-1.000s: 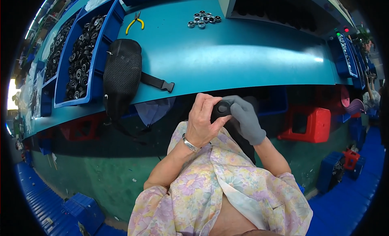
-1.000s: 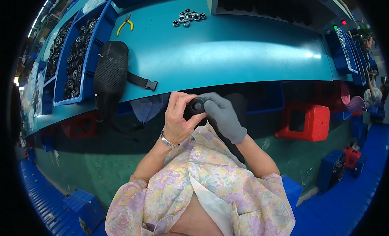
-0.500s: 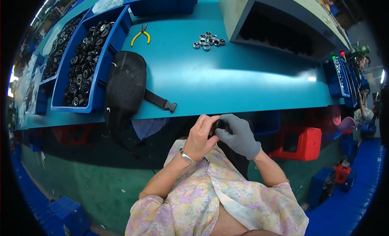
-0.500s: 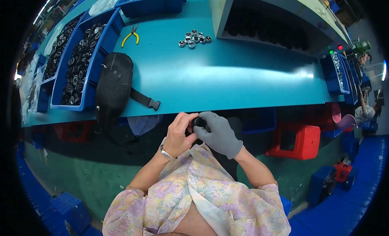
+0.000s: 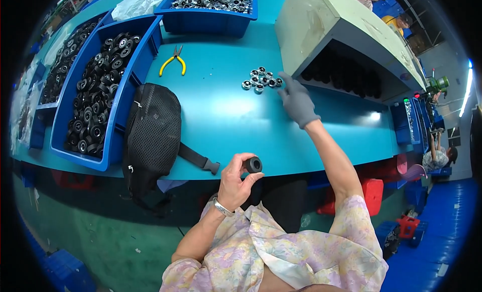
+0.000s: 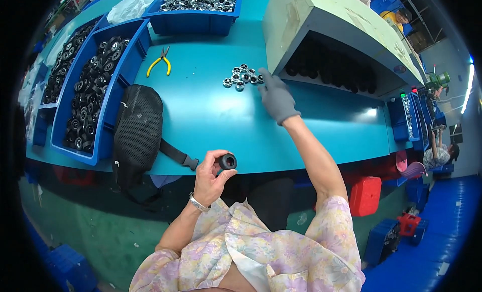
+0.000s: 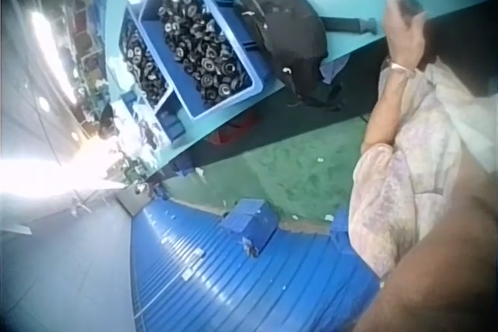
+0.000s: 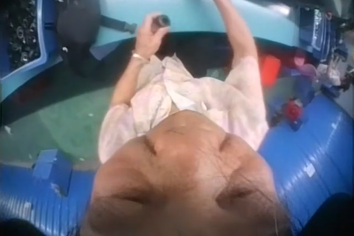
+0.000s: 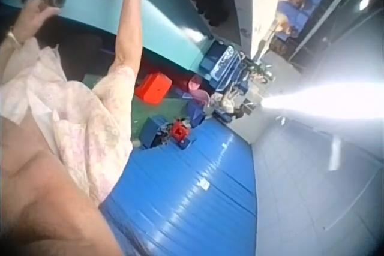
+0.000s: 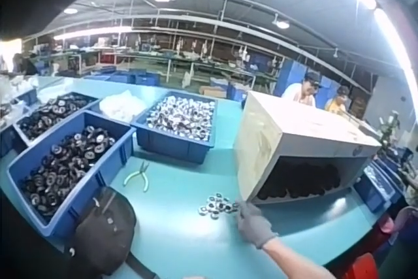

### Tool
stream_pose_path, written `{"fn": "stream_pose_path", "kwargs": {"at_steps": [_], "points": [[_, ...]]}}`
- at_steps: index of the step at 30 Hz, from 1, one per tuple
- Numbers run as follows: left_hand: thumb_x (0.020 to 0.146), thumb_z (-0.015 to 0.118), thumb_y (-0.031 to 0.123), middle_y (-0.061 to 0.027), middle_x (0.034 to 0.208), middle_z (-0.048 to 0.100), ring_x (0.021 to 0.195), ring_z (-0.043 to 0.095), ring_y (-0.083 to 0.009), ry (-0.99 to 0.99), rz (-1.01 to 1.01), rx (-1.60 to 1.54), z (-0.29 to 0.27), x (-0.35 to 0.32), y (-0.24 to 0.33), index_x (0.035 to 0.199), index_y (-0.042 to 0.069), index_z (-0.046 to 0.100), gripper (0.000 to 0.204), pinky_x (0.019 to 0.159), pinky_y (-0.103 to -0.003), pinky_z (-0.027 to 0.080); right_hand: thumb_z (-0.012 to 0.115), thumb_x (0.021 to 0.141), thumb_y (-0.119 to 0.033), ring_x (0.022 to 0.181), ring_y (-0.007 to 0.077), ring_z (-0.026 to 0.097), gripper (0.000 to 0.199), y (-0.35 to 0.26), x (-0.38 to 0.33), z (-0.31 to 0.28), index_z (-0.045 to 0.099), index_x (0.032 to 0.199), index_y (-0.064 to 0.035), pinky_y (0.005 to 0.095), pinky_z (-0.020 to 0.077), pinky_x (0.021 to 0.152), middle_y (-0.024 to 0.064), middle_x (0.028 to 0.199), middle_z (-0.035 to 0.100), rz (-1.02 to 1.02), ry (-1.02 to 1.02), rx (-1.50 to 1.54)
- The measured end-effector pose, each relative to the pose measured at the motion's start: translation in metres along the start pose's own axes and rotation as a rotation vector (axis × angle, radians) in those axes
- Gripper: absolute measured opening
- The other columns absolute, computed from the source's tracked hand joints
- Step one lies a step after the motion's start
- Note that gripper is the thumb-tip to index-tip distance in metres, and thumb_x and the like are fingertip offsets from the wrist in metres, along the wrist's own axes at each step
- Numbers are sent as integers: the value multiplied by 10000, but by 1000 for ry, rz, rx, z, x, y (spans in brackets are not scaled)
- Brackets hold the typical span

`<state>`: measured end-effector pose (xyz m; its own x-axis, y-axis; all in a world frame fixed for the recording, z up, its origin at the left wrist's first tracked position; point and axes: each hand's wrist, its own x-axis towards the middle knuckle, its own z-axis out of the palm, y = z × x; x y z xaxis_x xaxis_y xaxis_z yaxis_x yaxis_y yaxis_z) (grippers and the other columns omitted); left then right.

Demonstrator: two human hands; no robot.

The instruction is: Assembling fidget spinners by inserting bearings into plastic frames on a factory production line.

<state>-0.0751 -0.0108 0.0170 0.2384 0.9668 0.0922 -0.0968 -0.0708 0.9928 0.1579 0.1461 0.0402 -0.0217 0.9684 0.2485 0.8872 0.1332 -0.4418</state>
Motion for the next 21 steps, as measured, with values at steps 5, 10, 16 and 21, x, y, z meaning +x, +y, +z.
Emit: {"fn": "stream_pose_path", "kwargs": {"at_steps": [5, 10, 16, 21], "points": [[822, 695, -46, -68, 1041, 606, 937, 621, -122, -12, -146, -267, -2, 7, -6, 1178, -14, 522, 398, 827, -273, 534, 636, 869, -202, 944, 377, 622, 286, 22, 23, 9, 609, 1113, -55, 449, 482, 805, 203, 1022, 649, 114, -161, -129], [838, 683, -56, -90, 1132, 591, 999, 636, -173, -13, -224, -373, -4, 16, -9, 1286, -27, 471, 497, 896, -297, 523, 660, 859, -198, 861, 316, 639, 234, 9, -23, -6, 622, 995, -11, 403, 495, 762, 167, 955, 649, 85, -149, 20], [829, 719, -18, -87, 1183, 570, 1018, 625, -163, -92, -205, -409, -1, 18, -13, 1325, -28, 460, 560, 911, -293, 520, 716, 790, -10, 788, 163, 613, 260, -58, -108, -39, 643, 1038, -37, 291, 498, 701, 85, 931, 638, -12, -234, 600], [794, 730, -61, -102, 1171, 582, 1006, 611, -132, -106, -170, -466, 11, 7, 2, 1275, -20, 500, 535, 886, -274, 527, 771, 729, -8, 789, 214, 612, 390, -62, -145, -39, 642, 1090, -79, 305, 494, 673, 80, 911, 616, -183, -199, 572]]}}
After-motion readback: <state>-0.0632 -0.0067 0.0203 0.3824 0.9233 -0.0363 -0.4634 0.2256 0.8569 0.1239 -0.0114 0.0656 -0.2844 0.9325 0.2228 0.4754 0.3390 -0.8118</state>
